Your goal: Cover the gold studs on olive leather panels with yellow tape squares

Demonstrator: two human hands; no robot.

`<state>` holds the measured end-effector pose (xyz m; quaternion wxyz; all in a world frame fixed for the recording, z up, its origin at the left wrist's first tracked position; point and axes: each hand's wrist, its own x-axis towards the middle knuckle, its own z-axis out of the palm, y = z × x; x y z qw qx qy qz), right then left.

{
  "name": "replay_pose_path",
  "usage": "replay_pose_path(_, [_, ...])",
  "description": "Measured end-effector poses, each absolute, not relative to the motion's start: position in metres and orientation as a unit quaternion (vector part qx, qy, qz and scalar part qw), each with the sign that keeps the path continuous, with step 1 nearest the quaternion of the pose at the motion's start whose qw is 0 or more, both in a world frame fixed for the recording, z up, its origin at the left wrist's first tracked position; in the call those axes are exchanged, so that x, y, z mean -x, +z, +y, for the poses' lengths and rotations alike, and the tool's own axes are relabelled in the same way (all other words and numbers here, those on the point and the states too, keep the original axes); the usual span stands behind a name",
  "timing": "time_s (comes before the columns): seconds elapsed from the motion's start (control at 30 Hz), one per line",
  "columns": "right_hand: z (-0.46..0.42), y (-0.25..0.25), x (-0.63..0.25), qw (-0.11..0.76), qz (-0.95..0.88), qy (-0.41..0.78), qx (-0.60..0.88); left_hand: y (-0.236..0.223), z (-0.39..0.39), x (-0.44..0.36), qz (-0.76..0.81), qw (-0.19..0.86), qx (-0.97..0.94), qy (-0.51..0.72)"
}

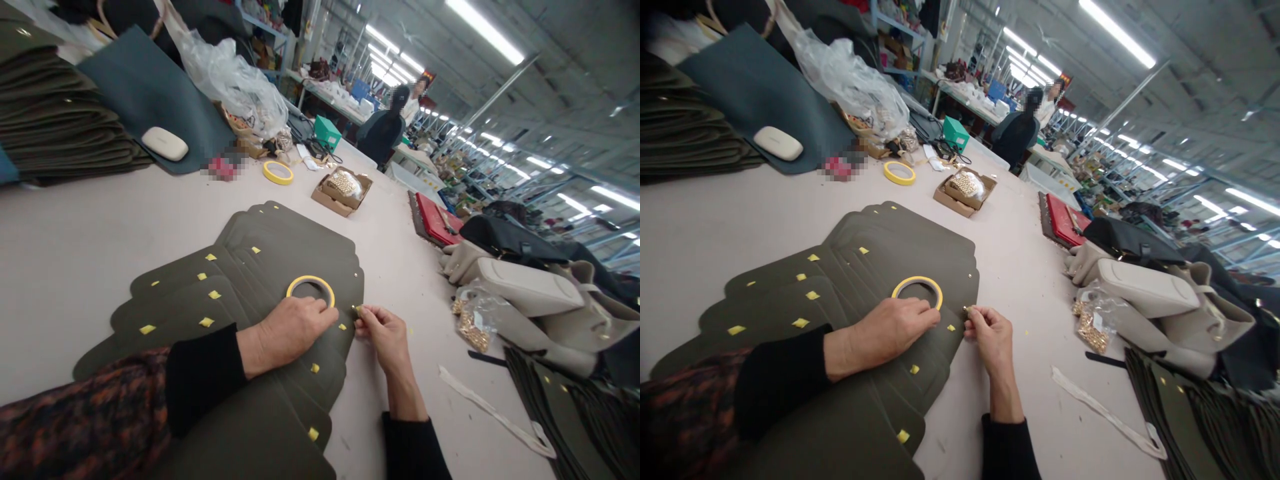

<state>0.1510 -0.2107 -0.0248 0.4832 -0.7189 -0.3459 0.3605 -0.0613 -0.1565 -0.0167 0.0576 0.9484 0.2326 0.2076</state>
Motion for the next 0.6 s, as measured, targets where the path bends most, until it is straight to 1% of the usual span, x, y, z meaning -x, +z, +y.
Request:
replay_pose_path(0.13, [-0.207,-0.025,-0.151,0.433,-0.408,0.326,0.735,-0.018,-0.155,0.061,0.241,0.063,-0.955,0.161])
replay_pose_path(0.33, [-0.201,-0.023,-0.146,0.328,-0.505,0.207,0.771,-0.016,-0.155,0.061,0.241,0.08,-0.955,0.151])
replay_pose_path(0.43, [-0.198,-0.022,-0.147,0.281,-0.535,0.171,0.778,-0.017,-0.155,0.061,0.241,0.081,-0.955,0.153])
replay_pose_path(0.53, [-0.199,-0.021,-0.149,0.262,-0.552,0.129,0.781,-0.018,-0.155,0.062,0.243,0.08,-0.954,0.155])
replay_pose_path(0.6, [-0.203,-0.021,-0.151,0.269,-0.558,0.082,0.781,-0.018,-0.155,0.063,0.244,0.078,-0.954,0.155])
